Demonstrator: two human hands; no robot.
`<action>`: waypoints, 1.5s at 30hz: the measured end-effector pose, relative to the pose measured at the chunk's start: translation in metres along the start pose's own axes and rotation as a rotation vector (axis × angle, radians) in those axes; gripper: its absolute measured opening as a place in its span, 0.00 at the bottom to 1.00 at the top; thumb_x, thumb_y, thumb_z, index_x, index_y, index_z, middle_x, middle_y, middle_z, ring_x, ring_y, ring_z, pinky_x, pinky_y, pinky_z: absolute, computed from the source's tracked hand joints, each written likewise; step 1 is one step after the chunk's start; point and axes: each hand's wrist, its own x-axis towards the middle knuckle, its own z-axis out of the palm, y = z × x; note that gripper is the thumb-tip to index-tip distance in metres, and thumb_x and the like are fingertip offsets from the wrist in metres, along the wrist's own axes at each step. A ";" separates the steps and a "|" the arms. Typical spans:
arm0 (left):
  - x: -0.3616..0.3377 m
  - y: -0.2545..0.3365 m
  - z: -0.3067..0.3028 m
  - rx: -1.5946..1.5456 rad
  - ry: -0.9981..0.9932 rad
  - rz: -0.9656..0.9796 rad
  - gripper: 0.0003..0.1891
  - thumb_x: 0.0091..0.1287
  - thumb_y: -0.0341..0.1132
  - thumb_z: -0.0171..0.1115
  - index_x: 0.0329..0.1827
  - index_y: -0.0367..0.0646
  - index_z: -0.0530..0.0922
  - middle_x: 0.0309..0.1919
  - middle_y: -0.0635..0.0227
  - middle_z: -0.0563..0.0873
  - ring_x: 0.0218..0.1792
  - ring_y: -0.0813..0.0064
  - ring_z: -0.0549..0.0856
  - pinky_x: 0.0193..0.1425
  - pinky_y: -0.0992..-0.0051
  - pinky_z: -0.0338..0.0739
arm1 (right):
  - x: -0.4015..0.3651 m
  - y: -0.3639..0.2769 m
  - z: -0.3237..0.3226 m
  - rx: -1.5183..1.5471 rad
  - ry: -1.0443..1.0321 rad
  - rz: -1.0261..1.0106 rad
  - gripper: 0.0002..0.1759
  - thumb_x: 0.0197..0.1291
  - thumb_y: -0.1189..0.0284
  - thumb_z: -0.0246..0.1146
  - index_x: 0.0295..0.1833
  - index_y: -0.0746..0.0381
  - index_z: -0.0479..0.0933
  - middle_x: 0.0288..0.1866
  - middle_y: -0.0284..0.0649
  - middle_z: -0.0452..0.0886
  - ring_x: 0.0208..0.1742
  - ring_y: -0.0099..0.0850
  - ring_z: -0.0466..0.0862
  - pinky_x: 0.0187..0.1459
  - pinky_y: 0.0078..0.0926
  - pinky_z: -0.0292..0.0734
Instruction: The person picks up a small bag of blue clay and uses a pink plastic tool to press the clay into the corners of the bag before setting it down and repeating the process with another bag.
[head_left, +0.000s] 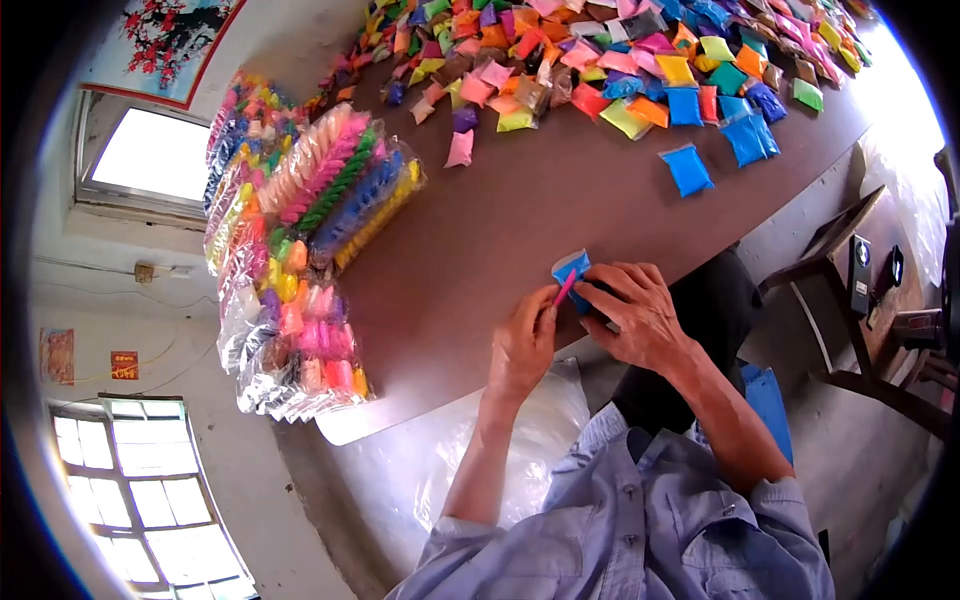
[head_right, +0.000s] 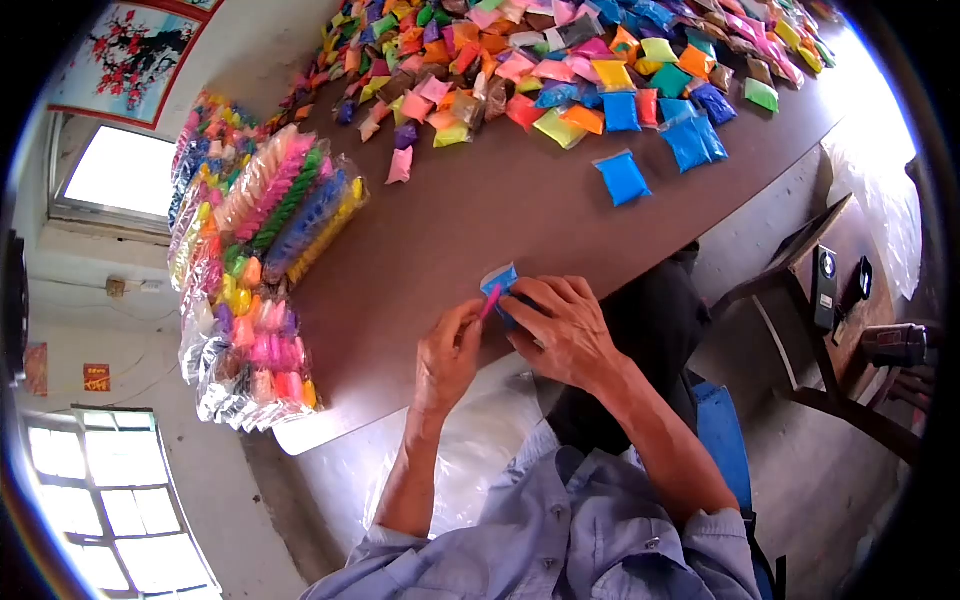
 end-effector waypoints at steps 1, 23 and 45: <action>0.002 0.001 0.005 0.000 -0.014 0.049 0.09 0.76 0.26 0.67 0.56 0.40 0.86 0.38 0.52 0.89 0.36 0.54 0.91 0.41 0.63 0.84 | -0.001 0.000 -0.001 0.003 0.004 -0.006 0.24 0.52 0.73 0.79 0.57 0.55 0.85 0.66 0.35 0.82 0.65 0.39 0.84 0.65 0.43 0.74; 0.054 0.018 0.015 0.126 -0.073 0.053 0.05 0.72 0.32 0.73 0.43 0.39 0.90 0.35 0.58 0.90 0.31 0.65 0.88 0.37 0.66 0.81 | -0.001 0.008 0.013 0.006 0.167 -0.060 0.20 0.50 0.74 0.78 0.52 0.56 0.88 0.60 0.36 0.86 0.59 0.37 0.88 0.60 0.39 0.78; 0.023 -0.013 -0.012 0.064 0.063 -0.248 0.07 0.70 0.34 0.76 0.42 0.38 0.91 0.35 0.60 0.93 0.35 0.67 0.90 0.43 0.67 0.83 | 0.001 0.006 0.013 0.005 0.168 0.009 0.24 0.48 0.73 0.80 0.53 0.56 0.85 0.60 0.37 0.84 0.60 0.40 0.86 0.61 0.41 0.78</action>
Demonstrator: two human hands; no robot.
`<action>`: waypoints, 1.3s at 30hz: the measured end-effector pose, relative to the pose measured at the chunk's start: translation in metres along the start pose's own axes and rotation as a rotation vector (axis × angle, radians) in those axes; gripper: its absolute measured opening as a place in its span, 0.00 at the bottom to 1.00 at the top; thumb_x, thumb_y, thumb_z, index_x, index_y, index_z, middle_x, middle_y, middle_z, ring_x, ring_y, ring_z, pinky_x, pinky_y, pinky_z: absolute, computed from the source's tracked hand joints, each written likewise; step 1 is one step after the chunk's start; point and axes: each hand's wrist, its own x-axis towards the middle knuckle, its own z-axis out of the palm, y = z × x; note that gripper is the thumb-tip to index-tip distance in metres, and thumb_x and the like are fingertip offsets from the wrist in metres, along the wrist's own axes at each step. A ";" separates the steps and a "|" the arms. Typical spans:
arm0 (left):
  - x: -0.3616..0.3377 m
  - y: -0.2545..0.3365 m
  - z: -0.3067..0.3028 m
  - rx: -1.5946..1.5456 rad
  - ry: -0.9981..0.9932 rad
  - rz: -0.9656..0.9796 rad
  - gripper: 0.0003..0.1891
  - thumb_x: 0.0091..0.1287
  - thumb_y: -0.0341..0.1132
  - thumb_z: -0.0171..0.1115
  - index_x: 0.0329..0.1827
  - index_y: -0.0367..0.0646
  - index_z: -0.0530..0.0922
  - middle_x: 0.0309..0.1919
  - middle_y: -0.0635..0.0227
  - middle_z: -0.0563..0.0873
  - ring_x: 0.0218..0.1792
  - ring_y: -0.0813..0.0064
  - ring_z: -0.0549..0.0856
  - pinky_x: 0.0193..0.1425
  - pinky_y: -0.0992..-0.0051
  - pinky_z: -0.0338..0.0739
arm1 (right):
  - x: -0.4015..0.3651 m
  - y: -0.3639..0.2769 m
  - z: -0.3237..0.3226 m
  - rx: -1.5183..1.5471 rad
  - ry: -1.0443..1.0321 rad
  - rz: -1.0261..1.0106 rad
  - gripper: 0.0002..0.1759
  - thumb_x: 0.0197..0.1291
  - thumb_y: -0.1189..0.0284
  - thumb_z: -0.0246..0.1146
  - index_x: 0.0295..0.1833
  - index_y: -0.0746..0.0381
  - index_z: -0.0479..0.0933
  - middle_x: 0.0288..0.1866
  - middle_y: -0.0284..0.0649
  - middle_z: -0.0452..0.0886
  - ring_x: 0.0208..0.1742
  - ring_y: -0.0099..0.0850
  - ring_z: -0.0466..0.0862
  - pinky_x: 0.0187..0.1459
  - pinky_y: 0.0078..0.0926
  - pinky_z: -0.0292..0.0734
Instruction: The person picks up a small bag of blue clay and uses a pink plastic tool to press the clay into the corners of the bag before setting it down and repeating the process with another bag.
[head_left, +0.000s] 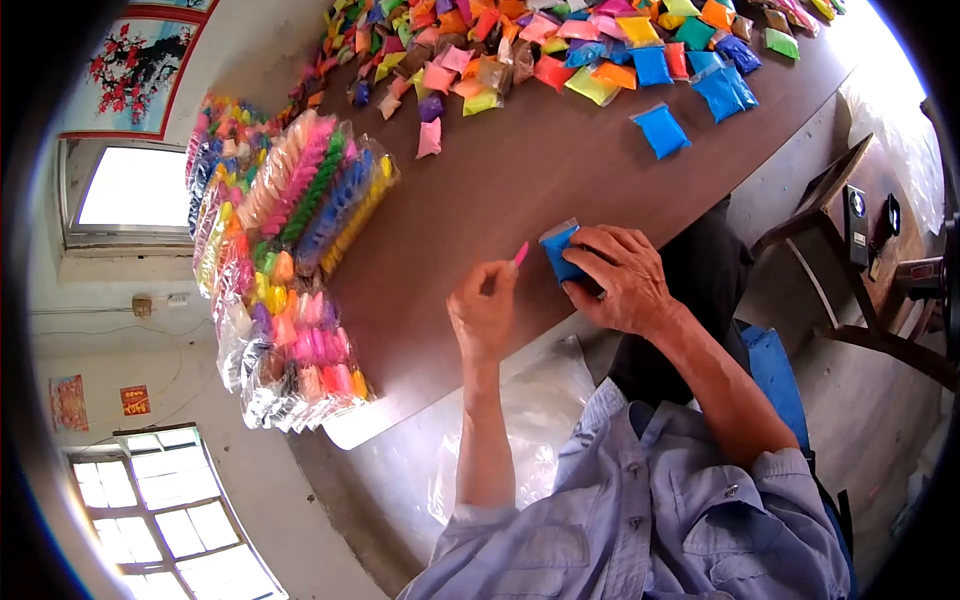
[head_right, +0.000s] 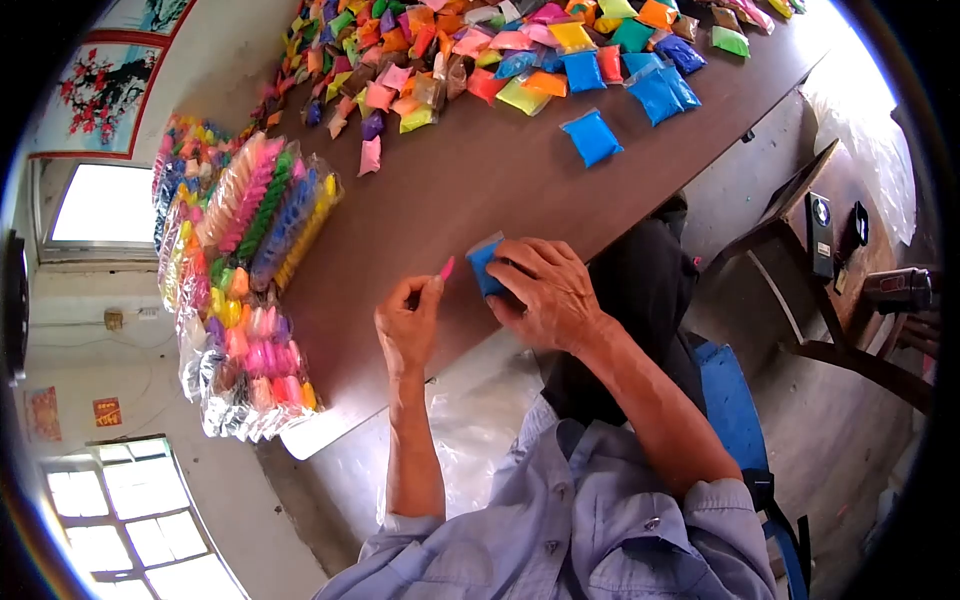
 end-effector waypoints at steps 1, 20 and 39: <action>-0.001 -0.007 -0.002 0.011 0.018 -0.064 0.07 0.70 0.33 0.76 0.43 0.38 0.91 0.35 0.60 0.93 0.35 0.67 0.91 0.43 0.67 0.83 | 0.001 0.000 0.000 -0.021 0.007 0.004 0.24 0.48 0.73 0.80 0.53 0.56 0.85 0.60 0.36 0.84 0.60 0.40 0.86 0.60 0.41 0.79; -0.044 0.012 -0.035 -0.020 -0.375 0.040 0.04 0.69 0.27 0.73 0.44 0.39 0.91 0.35 0.58 0.91 0.34 0.64 0.89 0.42 0.67 0.83 | 0.001 0.003 -0.002 -0.035 0.008 0.004 0.21 0.52 0.79 0.72 0.54 0.61 0.85 0.62 0.41 0.85 0.60 0.45 0.87 0.59 0.45 0.82; -0.023 0.014 0.016 -0.138 -0.076 0.004 0.06 0.71 0.30 0.75 0.45 0.37 0.90 0.35 0.58 0.93 0.35 0.69 0.92 0.42 0.69 0.84 | -0.004 0.001 -0.012 0.048 -0.066 -0.032 0.20 0.47 0.76 0.77 0.49 0.56 0.86 0.56 0.36 0.86 0.59 0.42 0.87 0.63 0.42 0.80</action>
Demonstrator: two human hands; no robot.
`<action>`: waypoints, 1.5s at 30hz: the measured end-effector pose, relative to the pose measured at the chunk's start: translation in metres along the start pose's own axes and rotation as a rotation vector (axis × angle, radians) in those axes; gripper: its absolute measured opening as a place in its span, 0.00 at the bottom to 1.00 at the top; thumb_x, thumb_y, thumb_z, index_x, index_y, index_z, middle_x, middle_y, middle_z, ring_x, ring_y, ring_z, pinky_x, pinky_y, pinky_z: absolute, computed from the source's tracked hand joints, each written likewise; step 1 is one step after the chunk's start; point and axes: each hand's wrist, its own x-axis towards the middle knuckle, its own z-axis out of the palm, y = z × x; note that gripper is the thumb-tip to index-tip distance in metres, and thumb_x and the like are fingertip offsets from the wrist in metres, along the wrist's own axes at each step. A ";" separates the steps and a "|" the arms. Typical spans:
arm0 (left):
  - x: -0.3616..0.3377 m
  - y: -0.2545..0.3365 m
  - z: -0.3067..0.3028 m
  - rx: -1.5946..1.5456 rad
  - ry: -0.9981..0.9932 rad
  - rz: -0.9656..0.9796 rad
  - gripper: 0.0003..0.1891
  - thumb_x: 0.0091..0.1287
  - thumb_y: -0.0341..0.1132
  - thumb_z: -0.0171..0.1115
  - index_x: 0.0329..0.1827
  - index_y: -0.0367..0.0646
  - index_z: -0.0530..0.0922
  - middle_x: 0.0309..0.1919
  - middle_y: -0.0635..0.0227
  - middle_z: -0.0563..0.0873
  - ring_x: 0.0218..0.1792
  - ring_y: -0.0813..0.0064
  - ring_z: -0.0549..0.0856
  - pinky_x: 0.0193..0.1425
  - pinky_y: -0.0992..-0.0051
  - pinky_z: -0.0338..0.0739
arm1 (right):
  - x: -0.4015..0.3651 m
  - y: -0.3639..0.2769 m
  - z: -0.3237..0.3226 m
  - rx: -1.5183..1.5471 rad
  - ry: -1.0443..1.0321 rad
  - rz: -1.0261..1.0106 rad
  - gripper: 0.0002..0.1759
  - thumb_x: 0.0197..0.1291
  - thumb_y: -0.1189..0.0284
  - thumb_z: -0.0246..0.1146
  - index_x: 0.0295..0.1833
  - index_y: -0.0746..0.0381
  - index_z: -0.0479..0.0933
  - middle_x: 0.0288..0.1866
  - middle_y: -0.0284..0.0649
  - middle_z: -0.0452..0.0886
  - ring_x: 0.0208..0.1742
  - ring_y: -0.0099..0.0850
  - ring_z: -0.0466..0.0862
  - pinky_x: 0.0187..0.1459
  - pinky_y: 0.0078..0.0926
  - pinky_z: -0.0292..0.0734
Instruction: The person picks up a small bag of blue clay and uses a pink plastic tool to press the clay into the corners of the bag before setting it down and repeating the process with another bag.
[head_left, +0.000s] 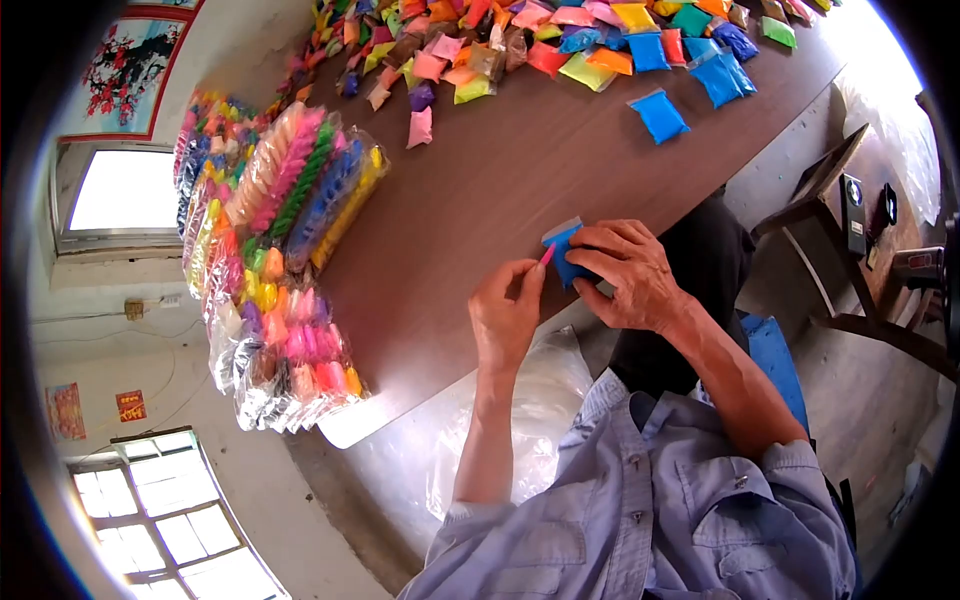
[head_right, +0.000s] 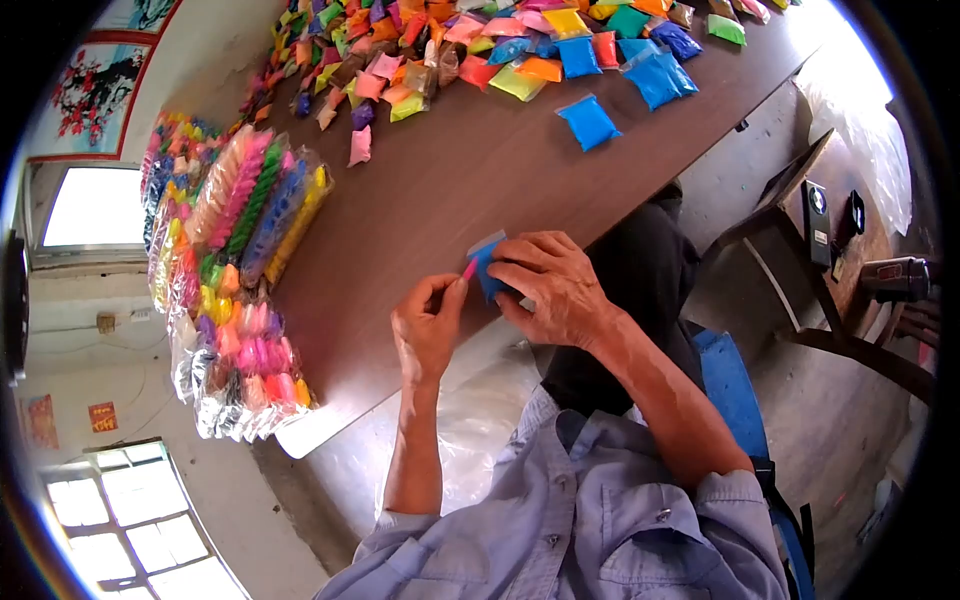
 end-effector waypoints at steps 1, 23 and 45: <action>0.004 0.002 0.005 -0.004 0.013 -0.011 0.06 0.71 0.31 0.75 0.45 0.38 0.90 0.36 0.57 0.93 0.35 0.69 0.92 0.43 0.69 0.84 | 0.000 0.000 0.001 0.012 0.009 0.004 0.20 0.46 0.75 0.78 0.48 0.56 0.86 0.55 0.35 0.86 0.58 0.42 0.87 0.63 0.42 0.80; 0.040 0.021 0.012 0.226 -0.121 0.232 0.05 0.72 0.32 0.72 0.44 0.41 0.89 0.38 0.58 0.90 0.36 0.60 0.89 0.42 0.65 0.82 | -0.005 0.004 0.004 0.034 0.068 -0.068 0.19 0.44 0.76 0.78 0.45 0.56 0.86 0.53 0.34 0.87 0.55 0.38 0.87 0.63 0.40 0.79; 0.066 0.026 0.022 0.206 -0.165 0.267 0.05 0.70 0.30 0.73 0.43 0.38 0.89 0.34 0.62 0.89 0.32 0.70 0.86 0.39 0.68 0.80 | -0.005 0.005 0.003 0.035 0.073 -0.069 0.16 0.42 0.76 0.78 0.41 0.56 0.86 0.51 0.35 0.86 0.55 0.40 0.86 0.59 0.41 0.80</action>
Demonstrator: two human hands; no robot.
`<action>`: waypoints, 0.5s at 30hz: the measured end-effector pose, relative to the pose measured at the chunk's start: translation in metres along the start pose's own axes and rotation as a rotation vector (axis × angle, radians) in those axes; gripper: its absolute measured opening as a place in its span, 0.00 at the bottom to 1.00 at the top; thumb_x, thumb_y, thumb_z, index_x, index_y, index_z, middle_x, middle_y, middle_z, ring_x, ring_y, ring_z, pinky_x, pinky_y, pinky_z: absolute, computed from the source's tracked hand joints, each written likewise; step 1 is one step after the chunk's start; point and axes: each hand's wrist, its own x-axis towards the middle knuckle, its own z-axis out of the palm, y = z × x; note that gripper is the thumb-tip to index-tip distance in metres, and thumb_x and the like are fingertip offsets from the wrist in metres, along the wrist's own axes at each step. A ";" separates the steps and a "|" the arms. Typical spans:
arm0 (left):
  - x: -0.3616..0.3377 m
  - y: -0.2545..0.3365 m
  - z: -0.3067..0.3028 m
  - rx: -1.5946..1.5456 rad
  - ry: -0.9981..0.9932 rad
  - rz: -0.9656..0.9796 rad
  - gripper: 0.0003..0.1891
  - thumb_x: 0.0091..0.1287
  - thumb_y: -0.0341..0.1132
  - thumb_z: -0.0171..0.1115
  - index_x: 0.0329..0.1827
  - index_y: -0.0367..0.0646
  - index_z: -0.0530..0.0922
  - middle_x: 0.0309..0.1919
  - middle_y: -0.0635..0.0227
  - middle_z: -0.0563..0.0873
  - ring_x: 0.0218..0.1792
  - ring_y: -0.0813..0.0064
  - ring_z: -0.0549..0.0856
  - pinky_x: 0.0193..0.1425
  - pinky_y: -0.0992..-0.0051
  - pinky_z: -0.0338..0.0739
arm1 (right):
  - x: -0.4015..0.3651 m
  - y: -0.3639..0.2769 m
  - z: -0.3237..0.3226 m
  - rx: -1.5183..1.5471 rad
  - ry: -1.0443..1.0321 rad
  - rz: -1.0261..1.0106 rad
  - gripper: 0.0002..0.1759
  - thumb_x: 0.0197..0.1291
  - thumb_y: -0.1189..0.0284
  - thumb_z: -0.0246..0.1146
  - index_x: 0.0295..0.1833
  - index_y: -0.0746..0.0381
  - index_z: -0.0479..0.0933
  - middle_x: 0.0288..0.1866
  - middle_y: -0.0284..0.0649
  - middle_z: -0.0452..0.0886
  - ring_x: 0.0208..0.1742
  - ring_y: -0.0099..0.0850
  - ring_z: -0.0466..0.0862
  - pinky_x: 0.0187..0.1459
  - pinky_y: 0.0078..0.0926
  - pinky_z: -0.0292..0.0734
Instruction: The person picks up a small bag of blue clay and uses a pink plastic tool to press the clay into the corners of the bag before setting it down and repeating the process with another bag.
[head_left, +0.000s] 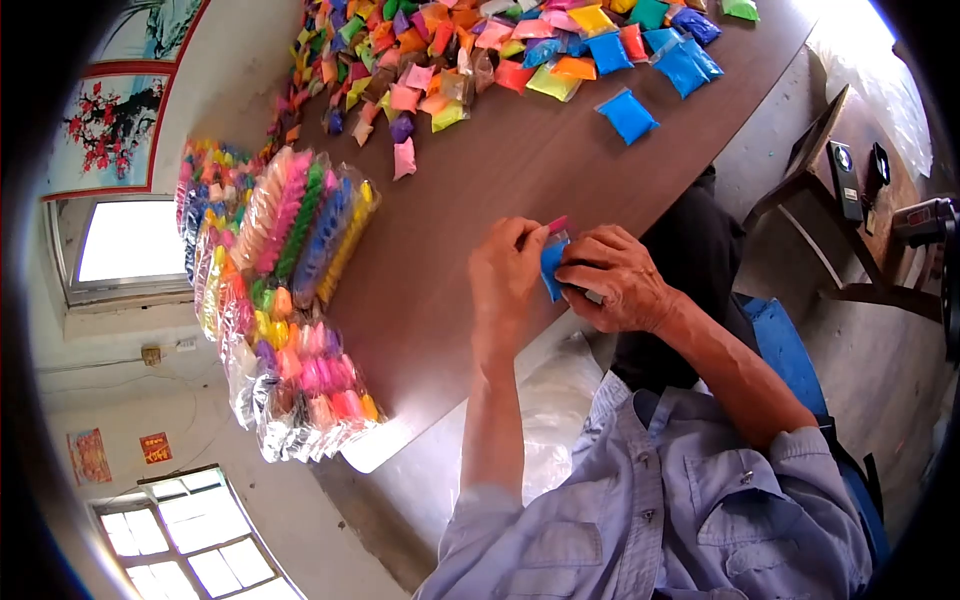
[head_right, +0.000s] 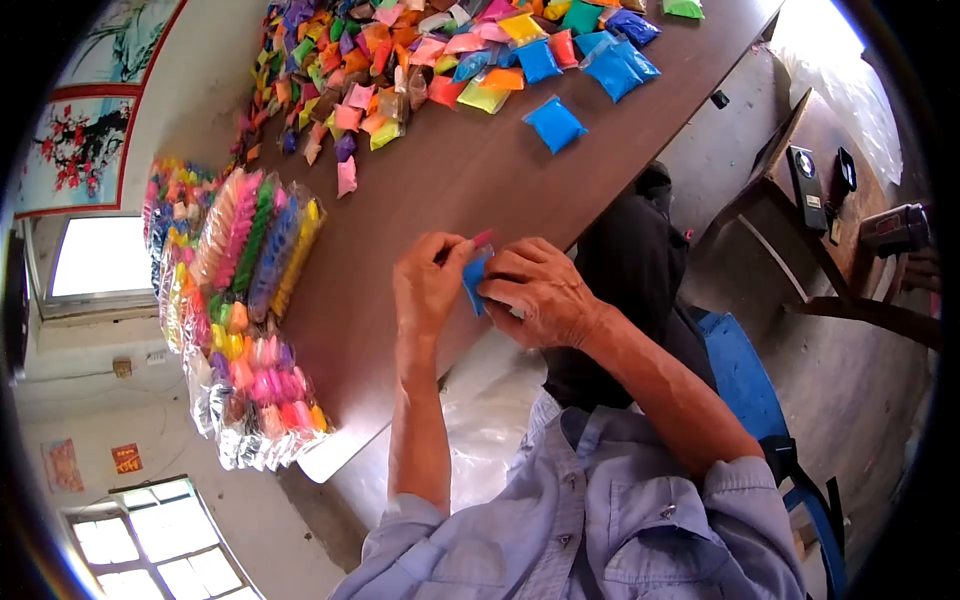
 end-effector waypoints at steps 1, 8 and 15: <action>0.003 -0.003 -0.001 -0.040 0.042 0.009 0.05 0.70 0.31 0.73 0.42 0.38 0.89 0.34 0.63 0.89 0.32 0.71 0.86 0.39 0.69 0.80 | -0.001 0.001 0.000 -0.002 -0.009 0.004 0.17 0.42 0.76 0.78 0.41 0.56 0.85 0.52 0.36 0.86 0.56 0.40 0.86 0.60 0.41 0.81; -0.046 -0.007 -0.013 -0.016 0.135 -0.103 0.08 0.72 0.34 0.75 0.43 0.36 0.90 0.30 0.64 0.89 0.30 0.78 0.84 0.37 0.72 0.79 | 0.001 -0.003 0.003 -0.023 0.025 0.062 0.20 0.45 0.73 0.80 0.47 0.56 0.84 0.58 0.39 0.86 0.64 0.43 0.85 0.66 0.42 0.80; -0.041 -0.008 -0.005 -0.053 0.078 -0.200 0.06 0.71 0.33 0.74 0.44 0.38 0.90 0.34 0.56 0.91 0.33 0.64 0.90 0.41 0.66 0.82 | 0.003 -0.004 0.005 -0.068 -0.014 0.082 0.22 0.46 0.69 0.83 0.48 0.55 0.84 0.56 0.38 0.85 0.63 0.43 0.85 0.65 0.43 0.80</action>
